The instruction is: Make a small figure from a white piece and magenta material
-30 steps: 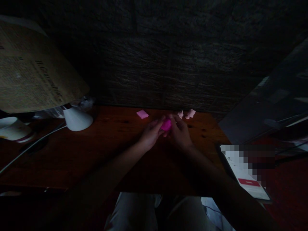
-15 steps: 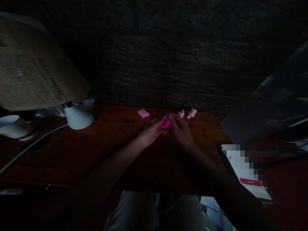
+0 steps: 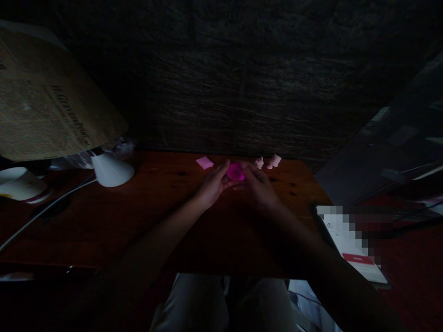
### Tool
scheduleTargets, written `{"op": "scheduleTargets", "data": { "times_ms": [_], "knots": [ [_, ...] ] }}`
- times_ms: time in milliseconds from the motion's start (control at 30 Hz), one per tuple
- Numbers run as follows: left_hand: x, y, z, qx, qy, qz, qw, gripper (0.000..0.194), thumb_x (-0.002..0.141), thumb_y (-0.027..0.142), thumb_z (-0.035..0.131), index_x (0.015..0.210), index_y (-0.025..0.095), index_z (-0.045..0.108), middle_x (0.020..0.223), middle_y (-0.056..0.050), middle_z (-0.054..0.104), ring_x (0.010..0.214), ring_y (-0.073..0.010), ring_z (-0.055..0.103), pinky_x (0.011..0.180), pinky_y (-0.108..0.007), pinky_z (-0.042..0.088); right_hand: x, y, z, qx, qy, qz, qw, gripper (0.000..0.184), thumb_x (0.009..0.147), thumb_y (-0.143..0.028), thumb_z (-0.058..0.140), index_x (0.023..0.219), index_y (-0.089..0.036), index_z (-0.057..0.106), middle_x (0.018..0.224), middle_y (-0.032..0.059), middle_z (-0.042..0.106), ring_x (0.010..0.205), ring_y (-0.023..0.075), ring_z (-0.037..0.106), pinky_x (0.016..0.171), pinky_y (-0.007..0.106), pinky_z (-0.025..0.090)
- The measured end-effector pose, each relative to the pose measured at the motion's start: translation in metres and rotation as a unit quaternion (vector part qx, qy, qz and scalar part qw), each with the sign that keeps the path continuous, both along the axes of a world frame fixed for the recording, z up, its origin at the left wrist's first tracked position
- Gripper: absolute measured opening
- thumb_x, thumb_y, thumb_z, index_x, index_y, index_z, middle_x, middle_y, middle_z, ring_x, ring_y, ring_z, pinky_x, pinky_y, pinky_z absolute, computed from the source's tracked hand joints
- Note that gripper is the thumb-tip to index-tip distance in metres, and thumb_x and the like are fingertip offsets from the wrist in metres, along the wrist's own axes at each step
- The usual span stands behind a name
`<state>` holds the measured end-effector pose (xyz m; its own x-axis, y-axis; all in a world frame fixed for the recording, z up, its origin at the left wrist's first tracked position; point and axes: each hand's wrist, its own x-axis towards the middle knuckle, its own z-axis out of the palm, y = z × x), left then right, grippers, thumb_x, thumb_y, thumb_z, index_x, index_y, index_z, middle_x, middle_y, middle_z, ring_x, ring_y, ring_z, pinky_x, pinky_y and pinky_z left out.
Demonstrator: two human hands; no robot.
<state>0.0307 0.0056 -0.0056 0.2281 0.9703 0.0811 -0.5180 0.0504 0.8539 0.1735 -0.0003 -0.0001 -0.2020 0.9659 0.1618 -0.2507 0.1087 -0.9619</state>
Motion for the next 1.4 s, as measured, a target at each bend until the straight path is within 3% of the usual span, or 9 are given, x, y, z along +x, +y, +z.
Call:
{"op": "scheduleTargets", "data": {
  "times_ms": [167, 300, 400, 500, 733, 900, 967, 1167, 1400],
  "knots": [
    [0.002, -0.004, -0.001, 0.011, -0.003, -0.074, 0.997, 0.045, 0.081, 0.045, 0.082, 0.117, 0.019, 0.069, 0.110, -0.009, 0.078, 0.096, -0.0222, 0.075, 0.089, -0.037, 0.057, -0.002, 0.000, 0.000, -0.032, 0.056, 0.006, 0.998, 0.050, 0.086, -0.071, 0.065, 0.096, -0.022, 0.068, 0.086, 0.0037, 0.076, 0.079, 0.0202, 0.077, 0.064, 0.031, 0.062],
    [0.000, -0.005, -0.003, 0.020, -0.003, -0.060, 0.998, 0.042, 0.081, 0.041, 0.083, 0.114, 0.020, 0.070, 0.108, -0.007, 0.077, 0.091, -0.0202, 0.073, 0.078, -0.031, 0.056, 0.001, -0.002, 0.005, -0.042, 0.076, 0.066, 0.994, 0.050, 0.081, -0.070, 0.072, 0.099, -0.024, 0.068, 0.084, 0.0017, 0.076, 0.075, 0.0190, 0.077, 0.061, 0.028, 0.061],
    [-0.002, -0.004, -0.002, 0.028, -0.010, -0.061, 0.998, 0.040, 0.082, 0.040, 0.082, 0.114, 0.020, 0.070, 0.107, -0.006, 0.076, 0.093, -0.0202, 0.073, 0.080, -0.032, 0.057, 0.005, -0.001, 0.007, -0.041, 0.077, 0.092, 0.992, 0.044, 0.079, -0.061, 0.079, 0.102, -0.025, 0.068, 0.083, -0.0001, 0.076, 0.070, 0.0162, 0.075, 0.060, 0.026, 0.060],
    [0.000, -0.003, -0.003, 0.016, -0.021, -0.054, 0.998, 0.040, 0.081, 0.044, 0.082, 0.110, 0.019, 0.070, 0.103, -0.006, 0.076, 0.089, -0.0191, 0.073, 0.080, -0.033, 0.058, 0.005, 0.001, 0.007, -0.044, 0.087, 0.081, 0.992, 0.040, 0.080, -0.056, 0.080, 0.103, -0.025, 0.068, 0.080, -0.0023, 0.074, 0.063, 0.0124, 0.071, 0.057, 0.023, 0.057],
    [0.002, -0.001, -0.006, 0.026, 0.009, 0.002, 1.000, 0.048, 0.075, 0.056, 0.083, 0.101, 0.018, 0.070, 0.084, -0.001, 0.073, 0.066, -0.0108, 0.065, 0.061, -0.024, 0.054, -0.003, -0.004, 0.004, -0.039, 0.090, 0.064, 0.993, 0.042, 0.082, -0.058, 0.077, 0.105, -0.025, 0.067, 0.076, -0.0035, 0.069, 0.055, 0.0090, 0.062, 0.049, 0.020, 0.047],
    [0.000, -0.002, -0.005, 0.069, 0.063, 0.025, 0.995, 0.046, 0.072, 0.052, 0.087, 0.099, 0.017, 0.072, 0.093, -0.003, 0.075, 0.077, -0.0124, 0.070, 0.071, -0.024, 0.059, 0.000, -0.007, 0.009, -0.027, 0.045, 0.052, 0.997, 0.045, 0.073, -0.052, 0.086, 0.104, -0.025, 0.068, 0.073, -0.0045, 0.066, 0.057, 0.0089, 0.059, 0.047, 0.019, 0.041],
    [0.000, -0.002, -0.004, 0.094, 0.092, 0.043, 0.990, 0.045, 0.074, 0.054, 0.085, 0.096, 0.017, 0.072, 0.092, -0.002, 0.074, 0.076, -0.0125, 0.070, 0.072, -0.025, 0.060, 0.002, -0.005, 0.009, -0.020, 0.028, 0.056, 0.998, 0.047, 0.072, -0.052, 0.087, 0.106, -0.025, 0.068, 0.075, -0.0039, 0.067, 0.057, 0.0093, 0.059, 0.047, 0.019, 0.041],
    [-0.002, -0.006, 0.001, 0.174, 0.174, 0.091, 0.965, 0.047, 0.087, 0.064, 0.067, 0.090, 0.018, 0.072, 0.081, -0.003, 0.073, 0.072, -0.0144, 0.069, 0.071, -0.027, 0.059, 0.002, -0.004, 0.008, 0.003, 0.000, 0.061, 0.998, 0.049, 0.088, -0.069, 0.064, 0.099, -0.021, 0.066, 0.065, -0.0037, 0.063, 0.049, 0.0090, 0.059, 0.041, 0.019, 0.039],
    [-0.009, -0.007, 0.009, 0.263, 0.257, 0.113, 0.923, 0.044, 0.092, 0.059, 0.063, 0.094, 0.017, 0.075, 0.092, -0.007, 0.077, 0.085, -0.0182, 0.071, 0.080, -0.029, 0.056, 0.011, -0.008, 0.016, 0.044, -0.030, 0.132, 0.990, 0.058, 0.079, -0.056, 0.082, 0.123, -0.022, 0.065, 0.086, -0.0010, 0.072, 0.058, 0.0108, 0.069, 0.044, 0.018, 0.043]
  ]
}}
